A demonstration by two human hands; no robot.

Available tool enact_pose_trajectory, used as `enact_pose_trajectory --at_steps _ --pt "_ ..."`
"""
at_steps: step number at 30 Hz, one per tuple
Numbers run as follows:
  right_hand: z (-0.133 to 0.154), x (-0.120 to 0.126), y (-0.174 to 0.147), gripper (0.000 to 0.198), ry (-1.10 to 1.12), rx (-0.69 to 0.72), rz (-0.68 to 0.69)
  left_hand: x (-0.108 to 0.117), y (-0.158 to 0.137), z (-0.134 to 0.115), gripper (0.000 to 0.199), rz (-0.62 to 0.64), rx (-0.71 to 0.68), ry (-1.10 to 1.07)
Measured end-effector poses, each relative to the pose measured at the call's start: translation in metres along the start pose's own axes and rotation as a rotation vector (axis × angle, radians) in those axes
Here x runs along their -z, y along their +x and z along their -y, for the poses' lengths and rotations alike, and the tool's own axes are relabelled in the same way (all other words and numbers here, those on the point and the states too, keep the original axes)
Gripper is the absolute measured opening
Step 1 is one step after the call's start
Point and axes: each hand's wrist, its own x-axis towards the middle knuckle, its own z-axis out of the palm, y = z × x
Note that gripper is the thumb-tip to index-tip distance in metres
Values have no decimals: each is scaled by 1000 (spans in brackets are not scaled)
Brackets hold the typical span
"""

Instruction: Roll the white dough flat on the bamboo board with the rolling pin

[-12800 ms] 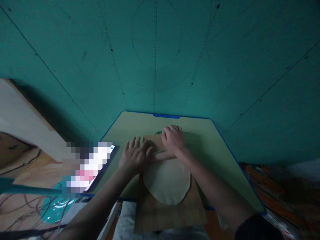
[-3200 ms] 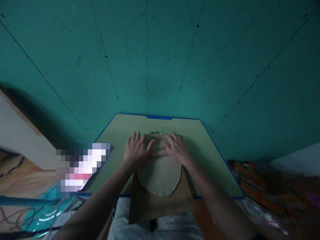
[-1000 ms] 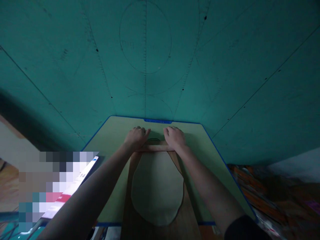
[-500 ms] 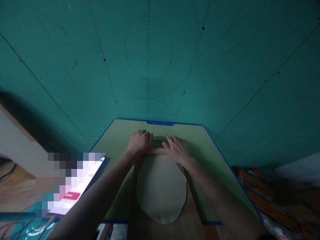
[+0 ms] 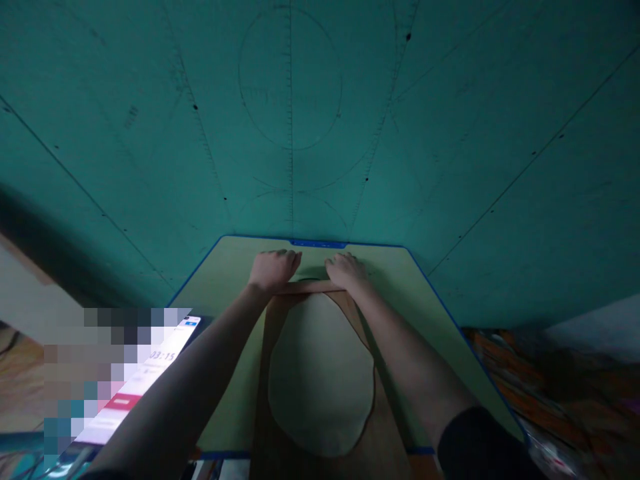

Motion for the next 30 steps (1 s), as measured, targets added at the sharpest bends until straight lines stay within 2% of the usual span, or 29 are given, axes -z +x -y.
enact_pose_trajectory --at_steps 4,9,14,18,21,25,27,30 --pt "5 5 3 41 -3 -78 -96 -7 -4 6 61 53 -11 -17" --pt "5 4 -4 39 10 -30 -138 -9 -30 16 44 123 -235 -61" --pt "-4 15 -34 33 2 189 -140 5 -31 22 39 124 -231 -57" --pt "-10 39 -67 26 -71 400 -167 35 -36 19 50 135 -214 -50" --pt "-4 63 -87 21 -199 428 -120 63 -47 6 52 164 -249 -18" --pt "20 86 -112 17 -240 405 -56 89 -67 -27 31 188 -278 53" --pt "31 89 -130 16 -235 408 -38 94 -82 -45 20 192 -270 72" --pt "39 82 -163 15 -222 405 -20 93 -116 -62 19 215 -266 73"
